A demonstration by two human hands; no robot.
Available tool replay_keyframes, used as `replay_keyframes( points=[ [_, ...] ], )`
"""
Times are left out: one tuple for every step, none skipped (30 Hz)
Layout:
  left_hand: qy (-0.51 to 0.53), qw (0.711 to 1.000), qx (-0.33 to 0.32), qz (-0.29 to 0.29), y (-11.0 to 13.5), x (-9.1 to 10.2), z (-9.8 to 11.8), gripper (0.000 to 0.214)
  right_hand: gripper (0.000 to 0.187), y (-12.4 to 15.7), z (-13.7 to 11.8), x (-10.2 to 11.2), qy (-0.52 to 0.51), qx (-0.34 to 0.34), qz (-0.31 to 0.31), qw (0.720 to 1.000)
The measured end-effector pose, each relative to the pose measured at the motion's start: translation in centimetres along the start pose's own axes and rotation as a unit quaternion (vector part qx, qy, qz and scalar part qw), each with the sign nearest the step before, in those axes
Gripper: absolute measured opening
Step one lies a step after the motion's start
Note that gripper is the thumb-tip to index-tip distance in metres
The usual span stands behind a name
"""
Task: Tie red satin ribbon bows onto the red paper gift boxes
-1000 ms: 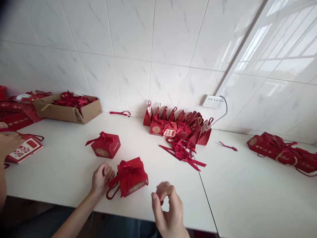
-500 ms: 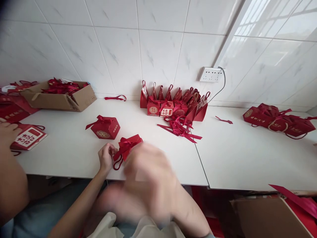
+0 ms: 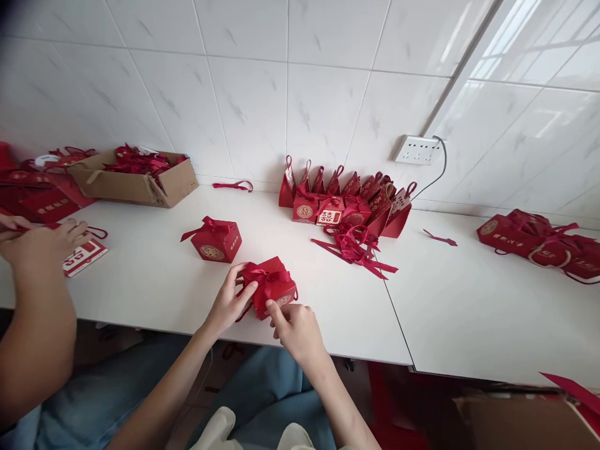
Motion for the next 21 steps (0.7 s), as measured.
replay_keyframes(
  points=[
    [-0.014, 1.0, -0.004, 0.006, 0.1, 0.0, 0.0, 0.037, 0.055, 0.0, 0.1, -0.6, -0.015, -0.011, -0.022, 1.0],
    [-0.027, 1.0, -0.008, 0.009, 0.2, 0.1, 0.1, 0.035, 0.054, 0.0, 0.1, -1.0, -0.026, -0.016, -0.03, 0.999],
    [-0.039, 0.999, -0.012, 0.01, 0.2, 0.0, 0.2, 0.032, 0.053, -0.1, 0.1, -1.2, -0.035, -0.014, -0.031, 0.999],
    [-0.047, 0.999, -0.015, 0.006, 0.3, 0.0, 0.3, 0.03, 0.052, -0.1, 0.1, -1.3, -0.046, -0.009, -0.03, 0.998],
    [-0.052, 0.999, -0.017, 0.003, 0.4, 0.0, 0.4, 0.029, 0.05, -0.2, 0.1, -1.4, -0.06, -0.001, -0.031, 0.998],
    [-0.053, 0.998, -0.017, -0.001, 0.4, 0.0, 0.5, 0.029, 0.049, -0.2, 0.1, -1.4, -0.077, 0.01, -0.036, 0.996],
    [-0.051, 0.999, -0.015, -0.004, 0.5, 0.1, 0.5, 0.029, 0.049, -0.2, 0.0, -1.4, -0.097, 0.021, -0.045, 0.994],
    [-0.049, 0.999, -0.013, -0.007, 0.5, 0.2, 0.5, 0.029, 0.048, -0.2, 0.0, -1.3, -0.118, 0.032, -0.054, 0.991],
    [-0.046, 0.999, -0.01, -0.011, 0.5, 0.2, 0.5, 0.029, 0.048, -0.3, 0.1, -1.1, -0.137, 0.039, -0.06, 0.988],
    [-0.042, 0.999, -0.007, -0.016, 0.5, 0.3, 0.5, 0.029, 0.047, -0.3, 0.2, -0.8, -0.156, 0.042, -0.062, 0.985],
    [-0.04, 0.999, -0.004, -0.023, 0.5, 0.3, 0.5, 0.029, 0.047, -0.5, 0.5, -0.3, -0.178, 0.04, -0.059, 0.981],
    [-0.04, 0.999, -0.002, -0.03, 0.4, 0.3, 0.5, 0.029, 0.046, -0.7, 0.9, 0.2, -0.206, 0.033, -0.052, 0.977],
    [-0.041, 0.999, -0.001, -0.035, 0.4, 0.3, 0.4, 0.029, 0.044, -1.0, 1.3, 0.7, -0.244, 0.023, -0.037, 0.969],
    [-0.045, 0.998, 0.0, -0.039, 0.3, 0.3, 0.4, 0.028, 0.042, -1.3, 1.8, 1.4, -0.287, 0.013, -0.017, 0.958],
    [-0.049, 0.998, 0.0, -0.042, 0.2, 0.3, 0.4, 0.028, 0.039, -1.7, 2.3, 2.0, -0.328, 0.005, 0.006, 0.945],
    [-0.054, 0.998, 0.001, -0.043, 0.1, 0.3, 0.3, 0.028, 0.038, -1.9, 2.8, 2.7, -0.363, 0.0, 0.031, 0.931],
    [-0.059, 0.997, 0.002, -0.043, 0.0, 0.3, 0.3, 0.028, 0.037, -2.2, 3.1, 3.5, -0.388, -0.002, 0.055, 0.92],
    [-0.064, 0.997, 0.004, -0.044, -0.1, 0.3, 0.3, 0.027, 0.037, -2.3, 3.4, 4.4, -0.407, 0.0, 0.079, 0.91],
    [-0.067, 0.997, 0.007, -0.044, -0.1, 0.3, 0.3, 0.027, 0.037, -2.3, 3.6, 5.3, -0.422, 0.005, 0.103, 0.901],
    [-0.071, 0.996, 0.008, -0.045, -0.1, 0.3, 0.3, 0.028, 0.037, -2.2, 3.8, 6.3, -0.436, 0.008, 0.126, 0.891],
    [-0.074, 0.996, 0.01, -0.047, -0.1, 0.3, 0.3, 0.028, 0.037, -2.0, 4.1, 7.3, -0.449, 0.009, 0.149, 0.881]
  ],
)
Point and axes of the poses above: each hand's wrist, its own y-axis away from the middle knuckle, its own x-axis out of the back of the hand, z = x × y, the point moved 9 cm from there along -y, towards the middle knuckle, and after that the axes turned 10 degrees about y, right-handed, at the moved point
